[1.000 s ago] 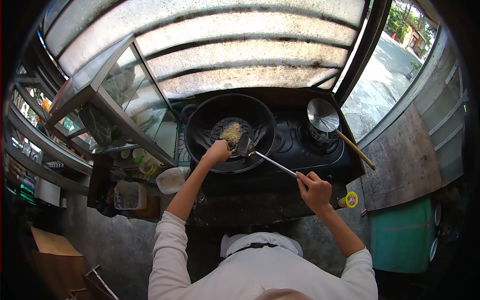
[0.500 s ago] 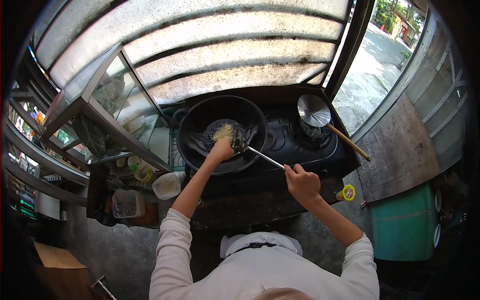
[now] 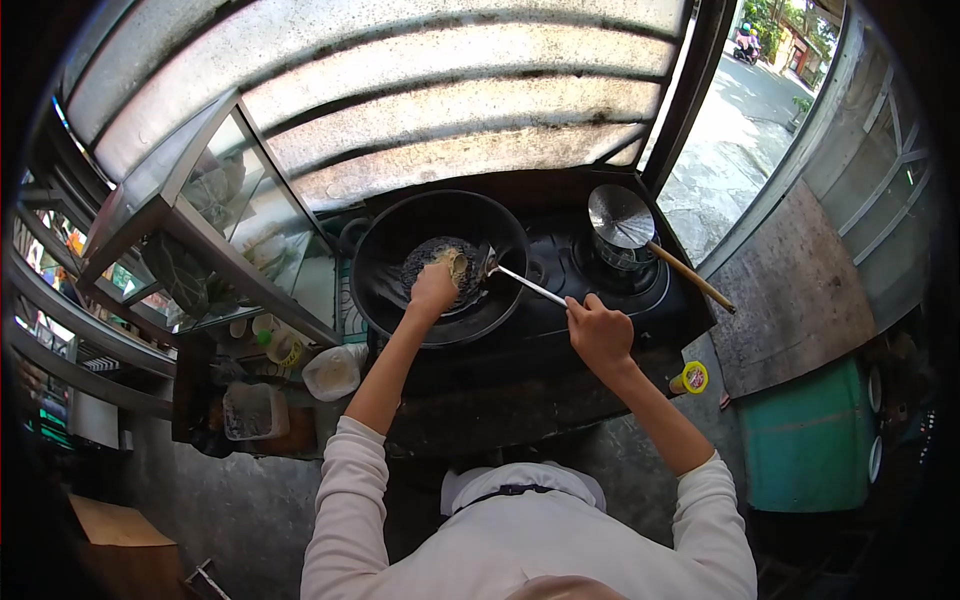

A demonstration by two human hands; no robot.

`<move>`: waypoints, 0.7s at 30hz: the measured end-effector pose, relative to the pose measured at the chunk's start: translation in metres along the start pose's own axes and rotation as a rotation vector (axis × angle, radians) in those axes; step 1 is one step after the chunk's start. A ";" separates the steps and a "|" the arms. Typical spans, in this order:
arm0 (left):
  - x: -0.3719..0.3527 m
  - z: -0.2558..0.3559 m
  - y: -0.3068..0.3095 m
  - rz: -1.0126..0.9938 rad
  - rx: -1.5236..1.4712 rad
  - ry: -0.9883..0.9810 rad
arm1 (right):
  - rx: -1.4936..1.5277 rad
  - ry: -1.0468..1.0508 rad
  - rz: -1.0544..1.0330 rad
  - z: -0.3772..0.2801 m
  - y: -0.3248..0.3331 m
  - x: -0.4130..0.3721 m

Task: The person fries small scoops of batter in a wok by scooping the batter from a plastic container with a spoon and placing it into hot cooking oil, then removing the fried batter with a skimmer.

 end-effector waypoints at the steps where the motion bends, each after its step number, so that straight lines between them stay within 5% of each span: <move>1: -0.001 -0.002 0.004 0.034 -0.005 -0.006 | 0.003 -0.013 0.004 0.000 0.000 0.001; 21: -0.085 -0.060 0.062 0.143 -0.427 -0.057 | 0.122 -0.086 0.013 -0.002 -0.002 0.010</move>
Point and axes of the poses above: each hand's wrist, its own x-axis towards the middle knuckle, its own y-axis out of the back of the hand, z = x × y, the point moved 5 cm from there along x, towards the middle knuckle, and after that the axes turned 13 degrees about x, right-handed, at the moved point
